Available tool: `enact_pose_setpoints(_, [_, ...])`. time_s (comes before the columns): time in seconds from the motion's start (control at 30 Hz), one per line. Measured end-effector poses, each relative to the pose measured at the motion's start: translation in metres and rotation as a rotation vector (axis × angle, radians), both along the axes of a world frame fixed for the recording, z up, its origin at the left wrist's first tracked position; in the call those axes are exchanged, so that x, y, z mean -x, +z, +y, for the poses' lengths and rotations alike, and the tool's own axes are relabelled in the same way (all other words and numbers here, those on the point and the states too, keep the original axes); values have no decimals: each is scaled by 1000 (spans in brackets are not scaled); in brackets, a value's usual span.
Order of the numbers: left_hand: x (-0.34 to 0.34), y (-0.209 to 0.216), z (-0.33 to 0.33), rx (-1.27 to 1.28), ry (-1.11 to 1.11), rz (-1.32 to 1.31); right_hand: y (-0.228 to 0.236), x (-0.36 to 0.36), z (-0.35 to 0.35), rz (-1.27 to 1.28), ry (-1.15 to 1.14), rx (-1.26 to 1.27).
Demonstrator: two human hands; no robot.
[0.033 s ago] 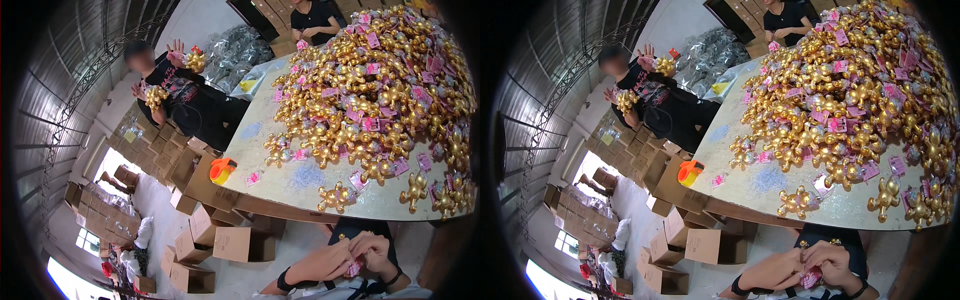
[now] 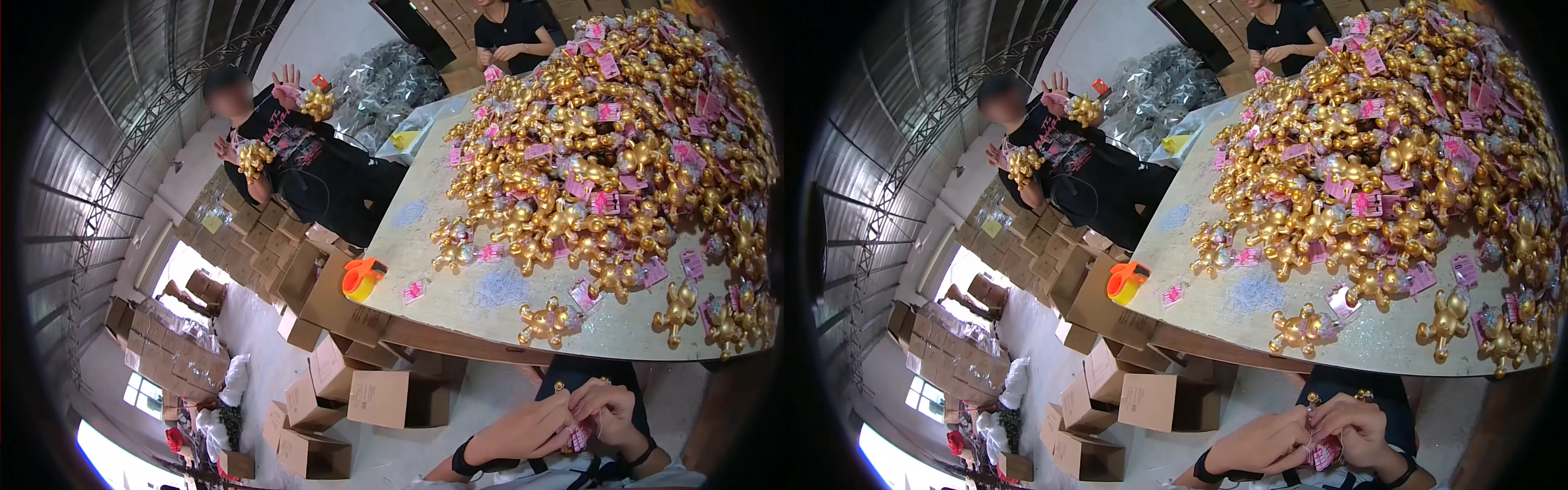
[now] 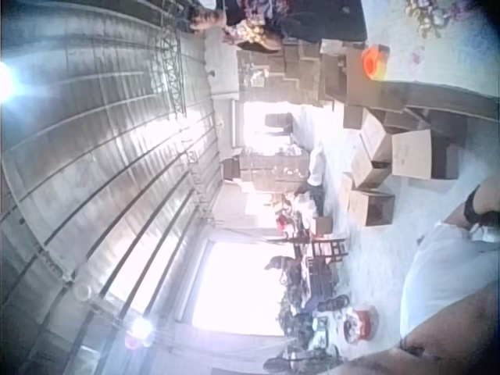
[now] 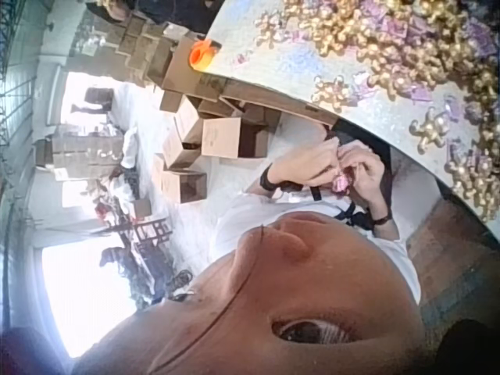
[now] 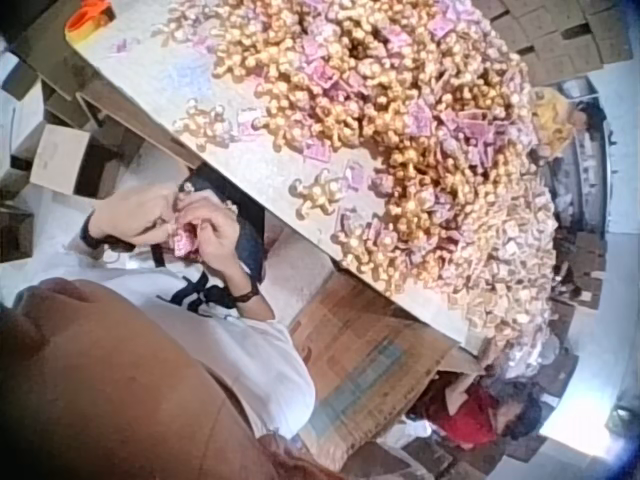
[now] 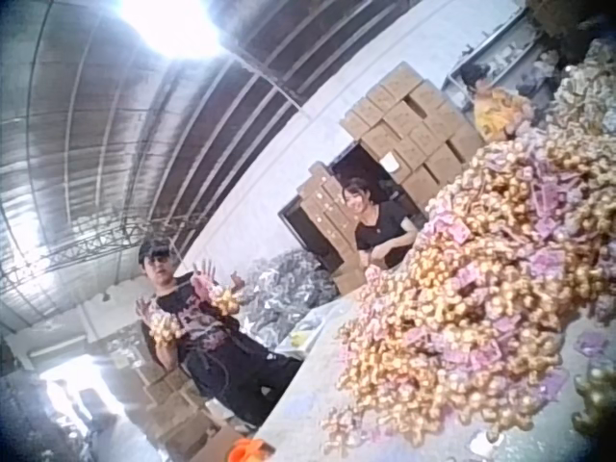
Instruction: The recorder is packing gold-colored bear-shaped keychains into small pink plastic bags and attaching labels at a warehouse table.
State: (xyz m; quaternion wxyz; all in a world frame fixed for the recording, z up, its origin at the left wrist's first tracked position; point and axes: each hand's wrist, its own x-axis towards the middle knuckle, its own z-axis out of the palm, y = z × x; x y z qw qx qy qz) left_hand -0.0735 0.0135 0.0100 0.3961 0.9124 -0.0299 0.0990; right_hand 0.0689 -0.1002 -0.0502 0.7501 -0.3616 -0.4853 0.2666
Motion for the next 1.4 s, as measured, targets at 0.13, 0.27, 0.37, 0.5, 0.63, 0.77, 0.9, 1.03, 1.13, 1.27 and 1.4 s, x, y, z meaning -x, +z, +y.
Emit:
enact_pose_setpoints(0.13, [-2, 5, -5, -39, 50, -61, -11, 15, -7, 116, -105, 98])
enact_pose_setpoints(0.27, [-3, 2, -8, -142, 138, -193, 15, 18, -4, 185, 23, 140])
enact_pose_setpoints(0.37, [2, 10, -7, -85, 188, -68, 1, 6, -13, -37, 208, 259])
enact_pose_setpoints(0.5, [12, 18, 1, 196, 123, 118, 3, -13, -16, -328, 254, 239])
enact_pose_setpoints(0.63, [27, 38, 16, 386, 38, 176, -1, -22, -21, -315, 279, 220])
enact_pose_setpoints(0.77, [33, 36, 23, 627, 46, 113, -2, -24, -24, -287, 257, 245])
enact_pose_setpoints(0.9, [15, 19, 11, 798, 127, -57, 1, -20, -20, -359, 239, 225])
enact_pose_setpoints(1.03, [19, 2, 11, 1235, -16, 151, 0, -15, -20, -402, 144, 219])
enact_pose_setpoints(1.13, [14, 15, 6, 1291, -66, 226, 1, -18, -22, -388, 76, 247])
enact_pose_setpoints(1.27, [22, 5, 11, 1309, -61, 363, 5, -20, -23, -394, 38, 262])
enact_pose_setpoints(1.4, [23, 24, 18, 921, 66, 540, 4, -23, -25, -448, 66, 293])
